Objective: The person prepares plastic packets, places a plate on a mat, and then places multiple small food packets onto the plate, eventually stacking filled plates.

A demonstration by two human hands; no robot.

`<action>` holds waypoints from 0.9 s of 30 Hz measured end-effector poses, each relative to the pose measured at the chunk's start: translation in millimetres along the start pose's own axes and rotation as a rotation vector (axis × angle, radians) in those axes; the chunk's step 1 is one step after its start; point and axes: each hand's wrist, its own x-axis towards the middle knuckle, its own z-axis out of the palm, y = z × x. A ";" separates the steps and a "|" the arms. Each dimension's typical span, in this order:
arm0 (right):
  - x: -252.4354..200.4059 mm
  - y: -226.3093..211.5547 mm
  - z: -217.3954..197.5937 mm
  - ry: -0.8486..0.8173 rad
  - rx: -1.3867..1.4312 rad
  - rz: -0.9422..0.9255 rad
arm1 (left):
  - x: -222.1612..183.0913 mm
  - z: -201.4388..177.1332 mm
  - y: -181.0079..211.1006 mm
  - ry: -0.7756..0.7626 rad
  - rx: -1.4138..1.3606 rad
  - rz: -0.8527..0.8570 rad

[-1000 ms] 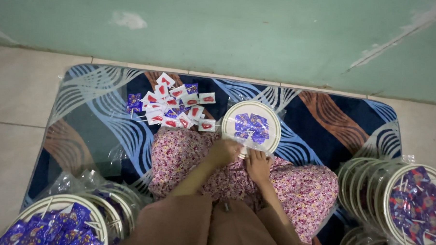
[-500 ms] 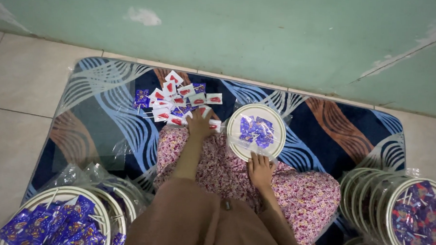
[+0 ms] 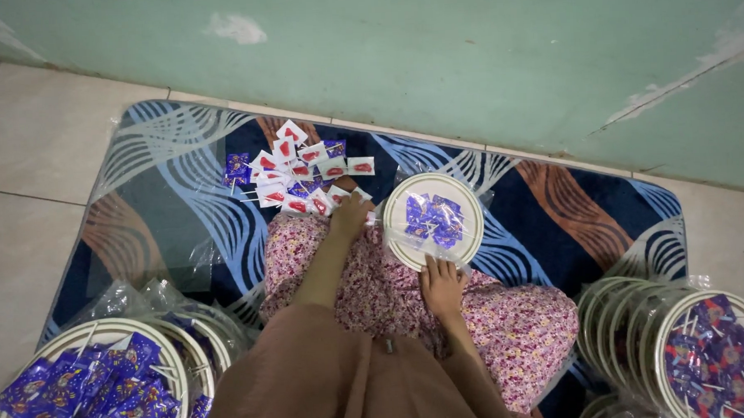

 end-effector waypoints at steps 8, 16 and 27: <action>-0.7 1.5 0.9 0.000 0.007 -0.009 | 0.4 -1.9 -0.1 -0.062 -0.028 0.040; -1.2 4.9 2.1 0.072 0.119 -0.019 | -21.6 -105.4 21.5 0.319 -0.150 -0.044; 20.4 -23.7 -83.9 -0.029 1.400 0.371 | -90.4 -95.3 120.9 -0.026 -1.155 -0.019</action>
